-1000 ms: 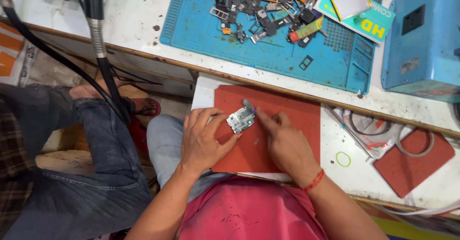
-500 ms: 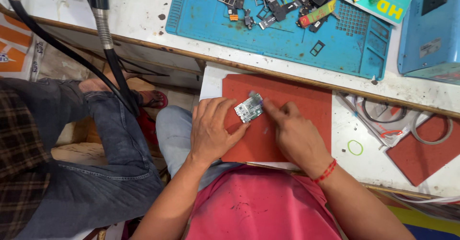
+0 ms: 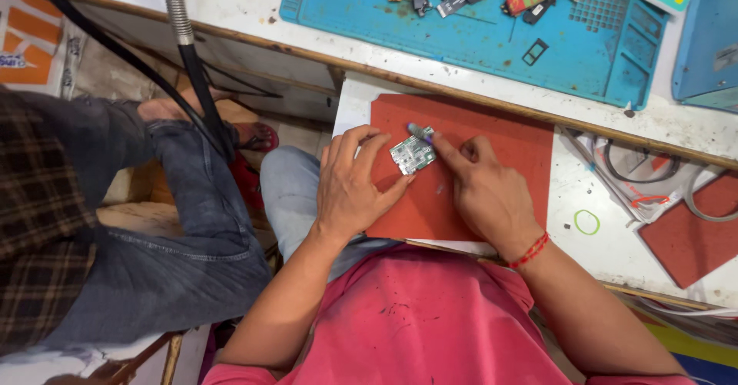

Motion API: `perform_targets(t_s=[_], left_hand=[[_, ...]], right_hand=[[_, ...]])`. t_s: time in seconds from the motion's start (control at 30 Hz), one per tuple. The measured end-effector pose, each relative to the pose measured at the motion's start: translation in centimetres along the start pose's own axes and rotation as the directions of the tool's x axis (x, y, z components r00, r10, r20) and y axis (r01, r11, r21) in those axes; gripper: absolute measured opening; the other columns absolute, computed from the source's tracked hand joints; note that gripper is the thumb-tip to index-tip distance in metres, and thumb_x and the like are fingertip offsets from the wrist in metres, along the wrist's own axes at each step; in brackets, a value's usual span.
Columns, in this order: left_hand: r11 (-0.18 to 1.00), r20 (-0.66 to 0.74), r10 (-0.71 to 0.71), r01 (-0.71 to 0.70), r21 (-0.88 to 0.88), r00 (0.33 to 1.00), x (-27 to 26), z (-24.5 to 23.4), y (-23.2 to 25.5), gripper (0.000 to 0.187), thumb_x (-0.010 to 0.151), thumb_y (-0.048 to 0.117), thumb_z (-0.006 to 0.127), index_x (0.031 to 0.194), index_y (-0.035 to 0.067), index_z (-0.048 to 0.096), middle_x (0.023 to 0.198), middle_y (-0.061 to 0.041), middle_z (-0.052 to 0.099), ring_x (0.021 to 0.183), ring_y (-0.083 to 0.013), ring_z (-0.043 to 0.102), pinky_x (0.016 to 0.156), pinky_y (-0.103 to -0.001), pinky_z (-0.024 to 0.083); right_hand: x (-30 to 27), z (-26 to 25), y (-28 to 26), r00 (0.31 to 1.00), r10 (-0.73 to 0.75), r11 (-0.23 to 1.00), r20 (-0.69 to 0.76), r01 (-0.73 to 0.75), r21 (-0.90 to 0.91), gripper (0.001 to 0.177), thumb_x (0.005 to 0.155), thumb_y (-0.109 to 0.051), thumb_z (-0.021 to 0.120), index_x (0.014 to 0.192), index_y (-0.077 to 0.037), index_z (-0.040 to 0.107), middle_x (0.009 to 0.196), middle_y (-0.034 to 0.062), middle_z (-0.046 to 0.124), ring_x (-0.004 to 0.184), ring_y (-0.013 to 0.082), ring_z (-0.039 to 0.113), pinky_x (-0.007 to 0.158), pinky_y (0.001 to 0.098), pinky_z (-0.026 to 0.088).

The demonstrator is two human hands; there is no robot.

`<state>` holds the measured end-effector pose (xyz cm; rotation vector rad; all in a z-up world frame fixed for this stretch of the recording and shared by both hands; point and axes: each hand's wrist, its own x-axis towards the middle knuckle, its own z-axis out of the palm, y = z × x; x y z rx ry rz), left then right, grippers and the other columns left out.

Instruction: The person uses a small brush to clean a small electronic circuit board resting on a red mat. They repeatedly scrub the surface of the board with the brush, focusing on different areas of the component.

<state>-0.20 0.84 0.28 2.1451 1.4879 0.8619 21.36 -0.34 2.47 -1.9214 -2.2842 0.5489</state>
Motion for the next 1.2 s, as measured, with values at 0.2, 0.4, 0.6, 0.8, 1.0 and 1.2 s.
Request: perform_targets(t_s=[0.2, 0.4, 0.6, 0.8, 1.0, 1.2], left_hand=[[0.999, -0.024, 0.032, -0.031, 0.009, 0.999, 0.2, 0.1, 0.1, 0.058, 0.074, 0.031, 0.09, 0.12, 0.006, 0.066, 0.124, -0.008, 0.06, 0.113, -0.0303, 0.057, 0.097, -0.045, 0.044], [1.0, 0.006, 0.025, -0.025, -0.001, 1.0, 0.0, 0.1, -0.2, 0.057, 0.074, 0.029, 0.09, 0.121, 0.006, 0.067, 0.123, -0.006, 0.061, 0.114, -0.0285, 0.057, 0.096, -0.045, 0.043], [1.0, 0.003, 0.028, -0.028, 0.008, 1.0, 0.1, -0.1, 0.0, 0.055, 0.073, 0.027, 0.089, 0.12, 0.007, 0.068, 0.123, -0.006, 0.061, 0.114, -0.0282, 0.056, 0.097, -0.044, 0.043], [0.999, -0.009, 0.035, -0.035, 0.013, 0.999, 0.0, 0.3, -0.1, 0.053, 0.074, 0.028, 0.09, 0.118, 0.008, 0.068, 0.122, -0.006, 0.062, 0.115, -0.0284, 0.056, 0.098, -0.044, 0.043], [0.999, 0.001, 0.027, -0.027, 0.023, 1.0, 0.0, 0.4, -0.1, 0.051, 0.076, 0.03, 0.091, 0.117, 0.008, 0.069, 0.12, -0.006, 0.062, 0.111, -0.0283, 0.056, 0.094, -0.045, 0.042], [1.0, 0.014, 0.019, -0.019, 0.018, 1.0, -0.1, 0.3, -0.1, 0.049, 0.079, 0.03, 0.09, 0.118, 0.008, 0.069, 0.121, -0.005, 0.062, 0.112, -0.0287, 0.056, 0.094, -0.043, 0.043]], right_hand=[[0.1, 0.2, 0.7, 0.999, 0.041, 0.998, -0.004, -0.041, -0.037, 0.049, 0.095, -0.012, 0.056, 0.142, -0.027, 0.06, 0.109, 0.0088, 0.064, 0.07, 0.0344, 0.068, 0.059, 0.0491, 0.056], [-1.1, 0.0, 0.6, 0.986, -0.123, 0.992, 0.114, 0.121, 0.021, 0.062, 0.085, -0.004, 0.055, 0.14, -0.03, 0.062, 0.109, 0.0111, 0.063, 0.07, 0.035, 0.069, 0.059, 0.0469, 0.058], [-1.7, 0.0, 0.2, 0.967, -0.251, 0.962, 0.051, 0.243, 0.121, 0.064, 0.084, -0.002, 0.054, 0.143, -0.025, 0.062, 0.102, 0.0116, 0.062, 0.068, 0.0336, 0.068, 0.056, 0.046, 0.056], [-1.3, 0.1, 0.1, 0.982, -0.172, 0.985, 0.072, 0.171, 0.025, 0.058, 0.088, -0.004, 0.054, 0.14, -0.028, 0.063, 0.105, 0.0111, 0.064, 0.062, 0.0342, 0.067, 0.055, 0.047, 0.056], [-0.4, -0.2, 1.4, 0.997, -0.071, 0.997, -0.014, 0.071, -0.006, 0.056, 0.092, -0.005, 0.055, 0.144, -0.023, 0.062, 0.106, 0.0117, 0.064, 0.066, 0.0355, 0.066, 0.057, 0.047, 0.055], [0.0, -0.4, 1.8, 1.0, -0.007, 0.998, -0.003, 0.007, -0.058, 0.051, 0.097, -0.008, 0.055, 0.145, -0.026, 0.06, 0.111, 0.0098, 0.063, 0.069, 0.035, 0.067, 0.055, 0.0465, 0.055]])
